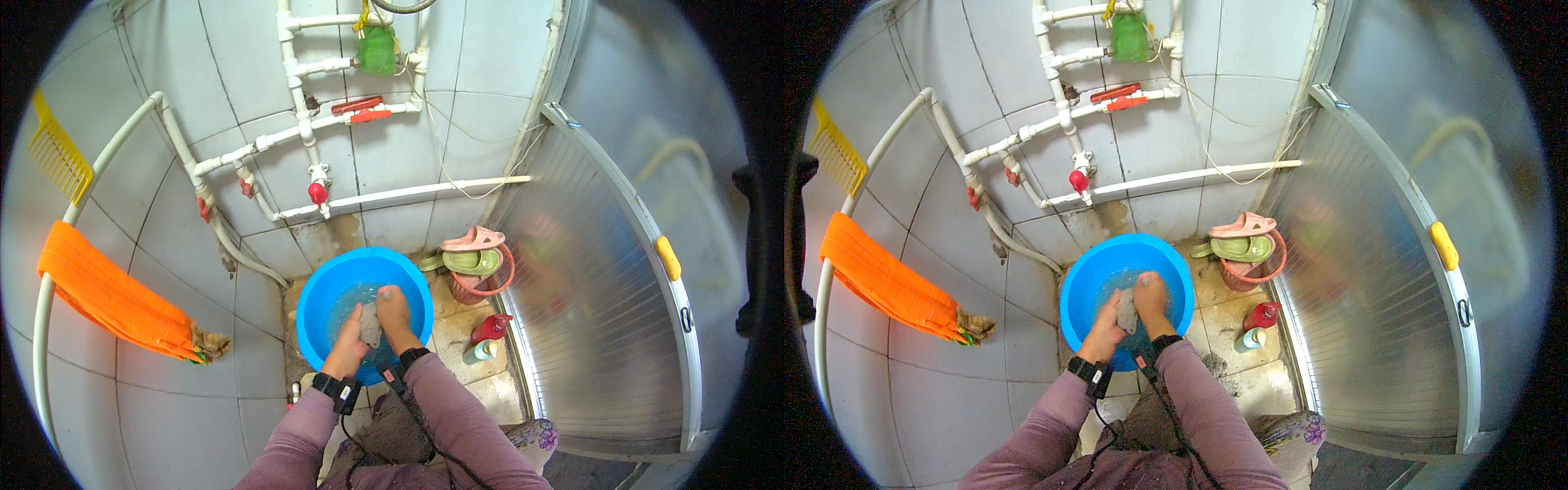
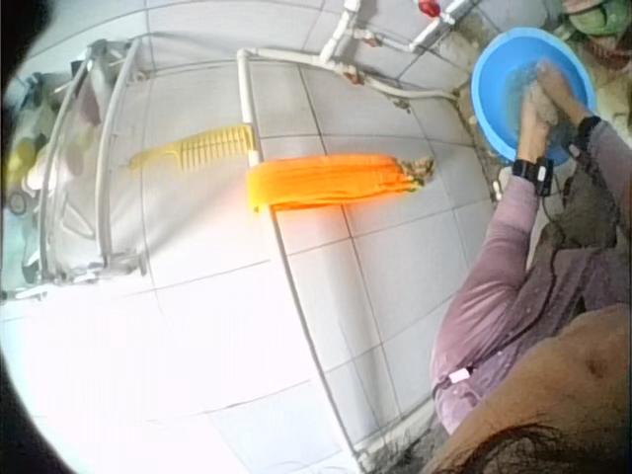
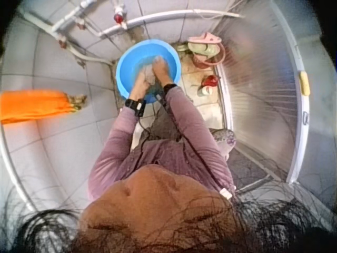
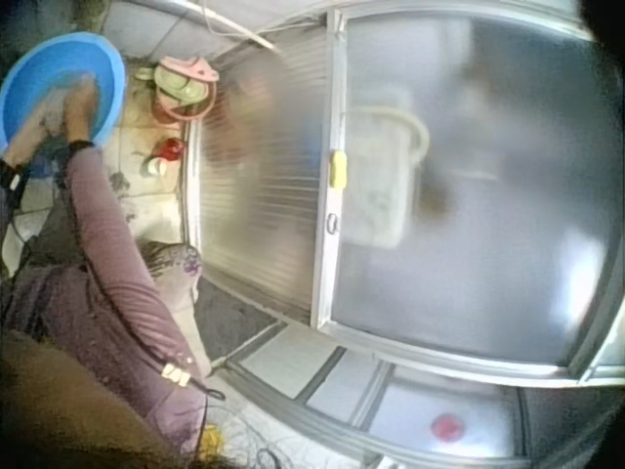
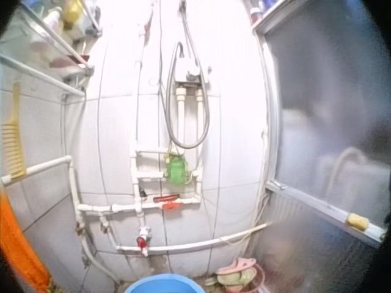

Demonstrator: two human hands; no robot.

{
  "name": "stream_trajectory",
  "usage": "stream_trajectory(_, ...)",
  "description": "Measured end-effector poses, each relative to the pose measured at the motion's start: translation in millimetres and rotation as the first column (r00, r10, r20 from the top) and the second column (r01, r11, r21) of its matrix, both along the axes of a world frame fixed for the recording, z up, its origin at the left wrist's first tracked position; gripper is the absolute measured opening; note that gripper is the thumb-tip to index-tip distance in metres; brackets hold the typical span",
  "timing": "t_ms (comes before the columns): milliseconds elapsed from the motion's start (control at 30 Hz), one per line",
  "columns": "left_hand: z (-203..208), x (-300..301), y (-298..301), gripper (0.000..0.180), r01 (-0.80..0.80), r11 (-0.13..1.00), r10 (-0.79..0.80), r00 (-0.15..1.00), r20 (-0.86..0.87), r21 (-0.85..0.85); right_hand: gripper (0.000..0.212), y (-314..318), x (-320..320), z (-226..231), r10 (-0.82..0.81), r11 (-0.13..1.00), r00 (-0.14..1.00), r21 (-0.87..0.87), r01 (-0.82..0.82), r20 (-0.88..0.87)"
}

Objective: The person cleans a large glass window using a cloth. They wipe the surface, rinse the cloth in a blue basin of water, wring it out, and continue wiping the window until the end of the clip.

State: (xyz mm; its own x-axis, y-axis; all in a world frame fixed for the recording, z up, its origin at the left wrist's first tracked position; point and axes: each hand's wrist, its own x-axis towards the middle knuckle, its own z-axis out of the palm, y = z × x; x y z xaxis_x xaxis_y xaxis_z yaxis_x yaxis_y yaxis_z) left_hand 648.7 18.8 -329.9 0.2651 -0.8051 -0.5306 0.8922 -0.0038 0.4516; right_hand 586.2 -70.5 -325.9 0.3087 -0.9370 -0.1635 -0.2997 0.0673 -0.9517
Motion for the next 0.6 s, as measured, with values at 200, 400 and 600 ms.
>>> stream_trajectory(200,-14,26,14,0.043,-0.048,0.998,0.054,0.987,0.153,-0.043,0.017,43,6,10,0.16,0.982,0.927,0.037,-0.183,0.338)
stream_trajectory(400,-14,8,16,0.031,0.071,0.997,-0.059,0.845,0.531,-0.003,0.009,59,11,22,0.183,0.892,0.977,-0.4,-0.212,-0.109)
stream_trajectory(600,21,-23,0,0.029,-0.141,0.985,0.121,0.976,0.183,0.098,0.011,17,7,-4,0.06,0.979,0.994,-0.189,-0.076,-0.087)
